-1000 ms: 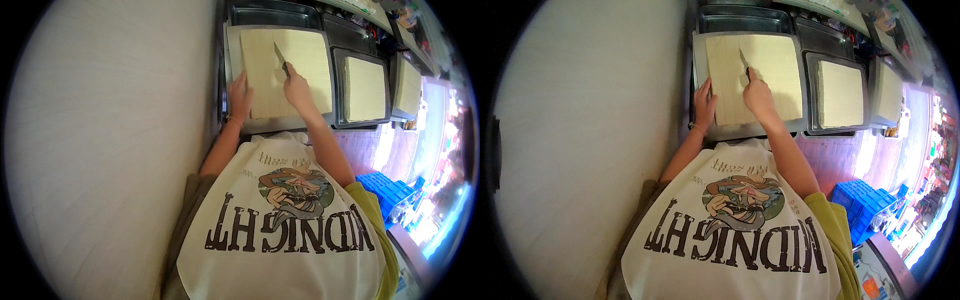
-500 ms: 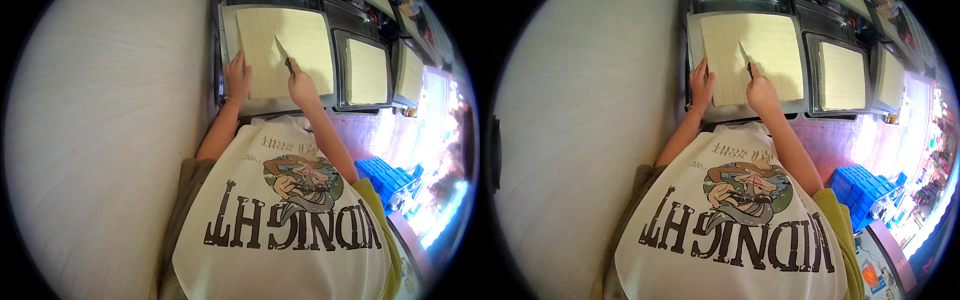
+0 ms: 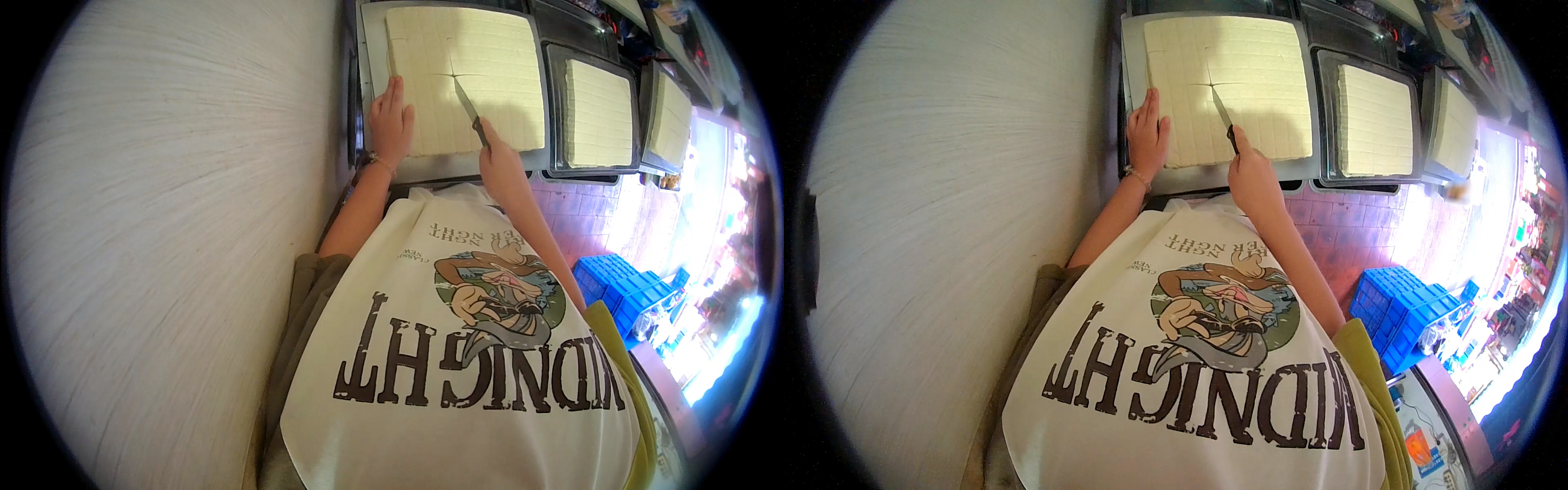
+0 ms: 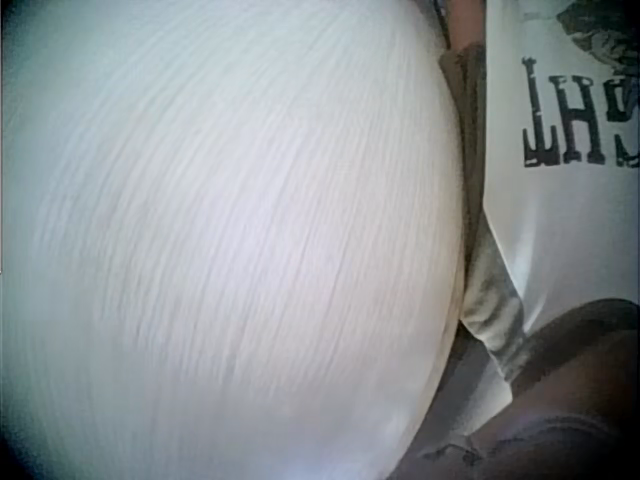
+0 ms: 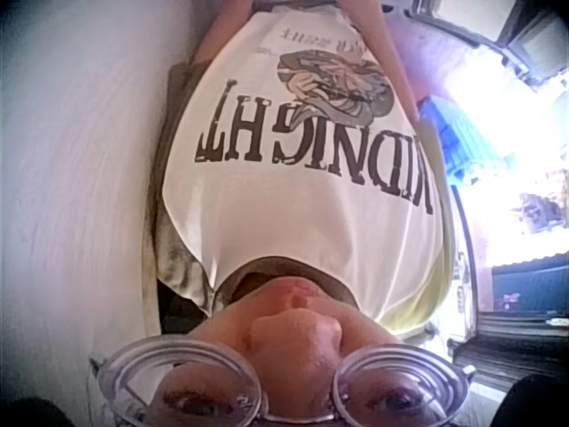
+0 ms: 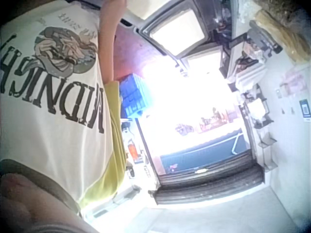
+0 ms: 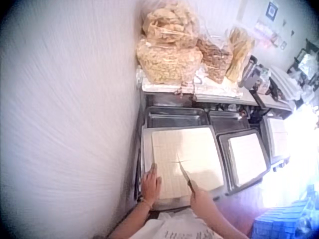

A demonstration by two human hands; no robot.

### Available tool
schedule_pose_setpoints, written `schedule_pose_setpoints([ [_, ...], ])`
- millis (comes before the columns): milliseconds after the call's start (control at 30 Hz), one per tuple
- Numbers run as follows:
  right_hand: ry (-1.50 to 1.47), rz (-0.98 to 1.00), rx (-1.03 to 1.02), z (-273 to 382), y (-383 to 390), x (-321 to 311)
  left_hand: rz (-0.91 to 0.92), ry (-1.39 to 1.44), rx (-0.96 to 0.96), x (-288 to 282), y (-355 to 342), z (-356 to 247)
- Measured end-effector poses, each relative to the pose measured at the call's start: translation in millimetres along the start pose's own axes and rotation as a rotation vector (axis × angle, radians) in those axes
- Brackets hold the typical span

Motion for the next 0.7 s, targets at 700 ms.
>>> schedule_pose_setpoints([
  [700, 0.003, 0.141, -0.021, -35.0, 73.8, -4.8, 0.003, 0.024, 0.003, 0.0, -1.5, -2.4],
])
Point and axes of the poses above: each hand's wrist, its own y-axis away from the middle knuckle, its own x-axis out of the palm, z = x × y, the point moved 3 cm from there along -y, towards the middle knuckle, and after that the axes turned 6 degrees about z, right-handed, at the moved point
